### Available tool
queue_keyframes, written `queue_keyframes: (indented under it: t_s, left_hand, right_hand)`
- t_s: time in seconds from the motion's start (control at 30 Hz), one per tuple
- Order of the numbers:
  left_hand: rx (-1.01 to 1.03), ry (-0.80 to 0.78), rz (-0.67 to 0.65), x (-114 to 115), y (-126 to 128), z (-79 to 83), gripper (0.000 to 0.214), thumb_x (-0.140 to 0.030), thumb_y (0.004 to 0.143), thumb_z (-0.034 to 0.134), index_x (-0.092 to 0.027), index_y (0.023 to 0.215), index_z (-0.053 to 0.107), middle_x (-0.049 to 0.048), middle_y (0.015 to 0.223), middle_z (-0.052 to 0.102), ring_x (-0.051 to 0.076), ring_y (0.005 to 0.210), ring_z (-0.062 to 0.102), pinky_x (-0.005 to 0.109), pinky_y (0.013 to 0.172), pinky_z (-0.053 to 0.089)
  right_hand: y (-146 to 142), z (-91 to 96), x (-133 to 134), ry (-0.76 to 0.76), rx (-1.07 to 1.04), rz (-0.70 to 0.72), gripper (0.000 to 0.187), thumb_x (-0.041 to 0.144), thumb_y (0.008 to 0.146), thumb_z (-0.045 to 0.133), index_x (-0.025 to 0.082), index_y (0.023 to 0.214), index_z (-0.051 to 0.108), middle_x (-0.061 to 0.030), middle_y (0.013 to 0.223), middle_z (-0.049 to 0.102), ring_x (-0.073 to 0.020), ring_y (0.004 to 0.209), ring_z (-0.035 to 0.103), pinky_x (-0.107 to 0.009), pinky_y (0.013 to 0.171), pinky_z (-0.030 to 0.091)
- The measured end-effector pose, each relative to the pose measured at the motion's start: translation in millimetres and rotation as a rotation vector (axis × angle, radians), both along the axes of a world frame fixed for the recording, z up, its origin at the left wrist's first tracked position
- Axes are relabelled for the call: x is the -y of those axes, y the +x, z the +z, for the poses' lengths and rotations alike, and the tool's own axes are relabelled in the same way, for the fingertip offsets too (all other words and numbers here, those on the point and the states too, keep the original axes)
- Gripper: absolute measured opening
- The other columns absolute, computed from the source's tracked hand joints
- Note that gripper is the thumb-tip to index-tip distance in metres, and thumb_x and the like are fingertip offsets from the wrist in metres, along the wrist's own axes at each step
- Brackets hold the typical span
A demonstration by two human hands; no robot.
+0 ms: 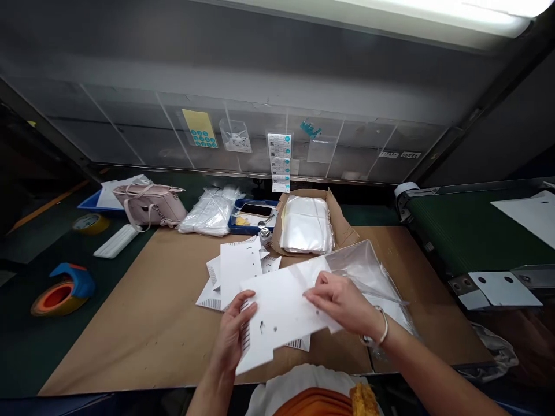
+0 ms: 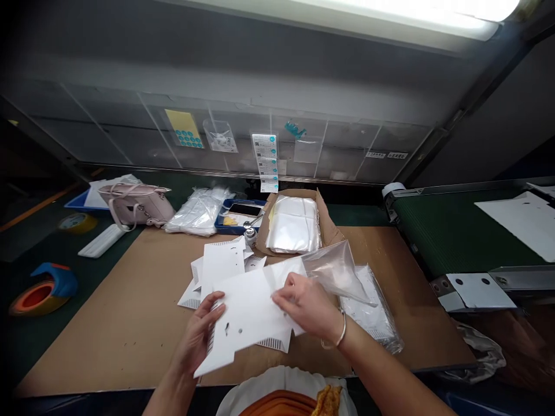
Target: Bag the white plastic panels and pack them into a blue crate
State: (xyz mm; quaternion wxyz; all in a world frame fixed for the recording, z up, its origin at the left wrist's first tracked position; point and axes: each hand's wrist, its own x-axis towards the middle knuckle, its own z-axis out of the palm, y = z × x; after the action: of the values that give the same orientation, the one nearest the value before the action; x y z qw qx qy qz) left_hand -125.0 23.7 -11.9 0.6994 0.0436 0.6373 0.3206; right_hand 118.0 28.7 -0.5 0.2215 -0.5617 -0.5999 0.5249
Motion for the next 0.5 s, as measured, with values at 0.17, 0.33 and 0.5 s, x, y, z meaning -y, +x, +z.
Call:
queue_keyframes:
  t_s: [0.17,0.33,0.5]
  left_hand:
    - [-0.015,0.038,0.337,-12.8,13.8,-16.3,0.044,-0.012,0.051,0.076,-0.023,0.089,0.056,-0.0034,0.078,0.065,0.012,0.063,0.063,0.021,0.052,0.052]
    - [-0.068,0.002,0.431,-9.1,30.6,-6.1,0.035,-0.009,0.055,0.073,-0.023,0.084,0.059,-0.0033,0.081,0.066,0.012,0.067,0.063,0.019,0.056,0.052]
    - [-0.189,0.053,0.398,-13.6,18.2,5.0,0.032,-0.013,0.059,0.073,-0.025,0.086,0.061,-0.0056,0.084,0.065,0.01,0.071,0.062,0.018,0.062,0.052]
  right_hand:
    - [-6.9,8.1,14.0,0.32,0.354,-0.181,0.019,0.02,0.087,0.046,0.02,0.076,0.061,-0.0041,0.07,0.053,-0.0172,0.068,0.046,-0.03,0.063,0.033]
    - [-2.1,-16.1,9.8,0.338,0.403,-0.404,0.016,0.021,0.087,0.047,0.02,0.079,0.06,-0.0042,0.072,0.055,-0.0181,0.071,0.048,-0.031,0.065,0.036]
    - [12.2,-25.9,-8.1,0.369,0.376,-0.37,0.014,0.024,0.085,0.053,0.02,0.074,0.06,-0.0008,0.064,0.055,-0.0159,0.066,0.048,-0.031,0.069,0.034]
